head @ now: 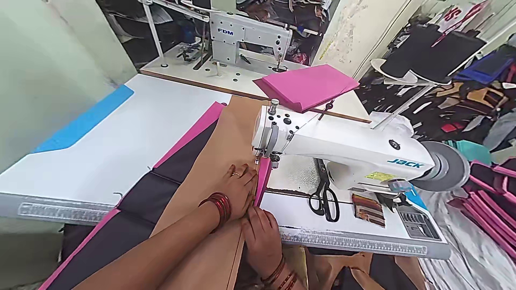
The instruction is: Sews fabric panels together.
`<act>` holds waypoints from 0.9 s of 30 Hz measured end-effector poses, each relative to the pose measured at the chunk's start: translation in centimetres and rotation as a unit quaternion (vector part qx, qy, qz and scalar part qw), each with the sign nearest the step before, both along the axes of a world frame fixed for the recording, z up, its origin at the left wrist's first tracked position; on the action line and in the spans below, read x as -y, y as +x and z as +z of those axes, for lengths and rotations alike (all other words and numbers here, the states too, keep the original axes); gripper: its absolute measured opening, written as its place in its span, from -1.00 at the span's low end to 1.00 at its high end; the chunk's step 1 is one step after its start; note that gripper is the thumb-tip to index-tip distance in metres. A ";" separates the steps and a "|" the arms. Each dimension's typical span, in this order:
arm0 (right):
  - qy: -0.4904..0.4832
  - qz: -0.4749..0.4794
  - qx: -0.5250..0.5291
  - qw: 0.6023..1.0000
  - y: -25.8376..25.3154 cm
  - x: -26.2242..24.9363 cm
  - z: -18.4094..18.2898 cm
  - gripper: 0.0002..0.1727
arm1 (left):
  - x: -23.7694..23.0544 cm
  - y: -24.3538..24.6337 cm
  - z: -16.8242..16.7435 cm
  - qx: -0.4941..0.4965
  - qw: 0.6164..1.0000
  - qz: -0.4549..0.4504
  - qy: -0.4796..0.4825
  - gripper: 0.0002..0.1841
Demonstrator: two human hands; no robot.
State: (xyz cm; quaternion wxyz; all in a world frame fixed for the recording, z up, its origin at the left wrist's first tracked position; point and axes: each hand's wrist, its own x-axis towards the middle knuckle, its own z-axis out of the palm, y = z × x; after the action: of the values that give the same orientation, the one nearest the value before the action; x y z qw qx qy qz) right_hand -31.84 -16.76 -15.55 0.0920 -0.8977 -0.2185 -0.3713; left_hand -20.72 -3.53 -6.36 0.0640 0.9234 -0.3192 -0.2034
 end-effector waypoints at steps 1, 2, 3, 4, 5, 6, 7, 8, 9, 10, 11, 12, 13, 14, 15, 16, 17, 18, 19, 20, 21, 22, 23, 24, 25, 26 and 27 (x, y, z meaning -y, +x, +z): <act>0.001 -0.004 -0.004 1.000 0.2 0.0 0.2 -0.69 | 0.1 0.3 0.0 -0.001 1.000 0.000 0.003 -0.36; 0.001 -0.006 -0.009 1.000 0.4 0.0 0.4 -0.69 | 0.2 0.6 0.1 -0.006 1.000 0.001 0.004 -0.36; 0.001 -0.007 -0.012 1.000 0.7 0.0 0.6 -0.69 | 0.3 1.0 0.0 -0.011 1.000 0.003 0.002 -0.37; 0.002 -0.009 -0.012 1.000 1.0 0.0 0.7 -0.69 | 0.4 1.3 0.0 -0.012 1.000 0.004 0.002 -0.36; 0.004 -0.012 -0.012 1.000 1.3 0.1 0.8 -0.69 | 0.5 1.6 -0.1 -0.007 1.000 0.003 0.002 -0.36; 0.004 -0.015 -0.012 1.000 1.7 0.1 0.8 -0.69 | 0.5 1.8 -0.2 -0.001 1.000 0.005 -0.001 -0.36; 0.005 -0.018 -0.014 1.000 2.0 0.2 0.9 -0.69 | 0.6 2.0 -0.3 0.006 1.000 0.011 -0.007 -0.36; 0.004 -0.019 -0.013 1.000 2.2 0.2 0.9 -0.70 | 0.5 2.0 -0.5 0.018 1.000 0.018 -0.019 -0.37; 0.004 -0.019 -0.012 1.000 2.5 0.2 0.8 -0.70 | 0.4 2.0 -0.8 0.039 0.998 0.024 -0.042 -0.40; 0.003 -0.019 -0.011 1.000 2.6 0.3 0.8 -0.71 | 0.1 1.8 -1.1 0.062 0.995 0.024 -0.068 -0.45; 0.004 -0.018 -0.012 1.000 2.9 0.4 0.7 -0.71 | -0.1 1.6 -1.1 0.080 0.993 0.016 -0.085 -0.51; 0.007 -0.016 -0.013 1.000 3.1 0.5 0.7 -0.72 | -0.2 1.3 -0.9 0.088 0.993 0.003 -0.084 -0.56; 0.012 -0.015 -0.016 1.000 3.3 0.5 0.8 -0.72 | -0.3 1.2 -0.4 0.075 0.995 -0.004 -0.066 -0.56; 0.017 -0.015 -0.019 1.000 3.4 0.5 0.8 -0.72 | -0.3 1.1 -0.1 0.060 0.997 -0.005 -0.051 -0.56; 0.021 -0.014 -0.021 0.999 3.7 0.6 0.9 -0.73 | -0.2 1.1 0.2 0.051 0.998 -0.002 -0.043 -0.55; 0.023 -0.013 -0.022 0.999 3.9 0.6 1.0 -0.73 | 0.0 1.2 0.5 0.044 0.999 0.002 -0.032 -0.55; 0.024 -0.013 -0.023 0.999 4.2 0.6 1.1 -0.74 | 0.2 1.5 0.9 0.038 0.999 0.004 -0.015 -0.54; 0.025 -0.014 -0.024 0.999 4.5 0.7 1.2 -0.74 | 0.5 1.8 1.3 0.030 1.000 0.004 0.004 -0.54; 0.026 -0.014 -0.023 0.999 4.8 0.8 1.2 -0.74 | 0.9 2.1 1.7 0.024 0.999 0.005 0.020 -0.54; 0.029 -0.016 -0.022 0.999 5.1 0.8 1.3 -0.74 | 1.1 2.4 1.9 0.021 0.999 0.006 0.028 -0.54; 0.031 -0.019 -0.020 0.999 5.5 0.8 1.3 -0.75 | 1.3 2.7 2.1 0.018 0.999 0.008 0.035 -0.54; 0.034 -0.021 -0.019 0.999 5.7 0.8 1.4 -0.75 | 1.4 3.0 2.2 0.016 0.999 0.008 0.038 -0.54; 0.035 -0.023 -0.019 0.999 5.9 0.8 1.4 -0.76 | 1.3 3.2 2.1 0.019 0.999 0.005 0.033 -0.54; 0.036 -0.023 -0.021 0.999 6.0 0.8 1.4 -0.77 | 1.0 3.3 1.6 0.030 0.999 -0.002 0.015 -0.54; 0.033 -0.023 -0.026 0.999 6.2 0.8 1.4 -0.77 | 0.6 3.2 1.1 0.046 0.999 -0.010 -0.012 -0.56; 0.029 -0.022 -0.031 0.999 6.3 0.9 1.4 -0.78 | 0.2 3.0 0.6 0.065 0.997 -0.019 -0.038 -0.58; 0.027 -0.023 -0.032 0.999 6.5 0.9 1.5 -0.78 | 0.0 2.8 0.5 0.075 0.996 -0.023 -0.049 -0.59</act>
State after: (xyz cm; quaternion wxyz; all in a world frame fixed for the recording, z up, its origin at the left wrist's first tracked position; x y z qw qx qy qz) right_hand -25.33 -17.67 -14.09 0.1150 -0.9112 -0.1843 -0.3502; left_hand -17.96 -3.56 -5.86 0.0802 0.9243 -0.3538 -0.1187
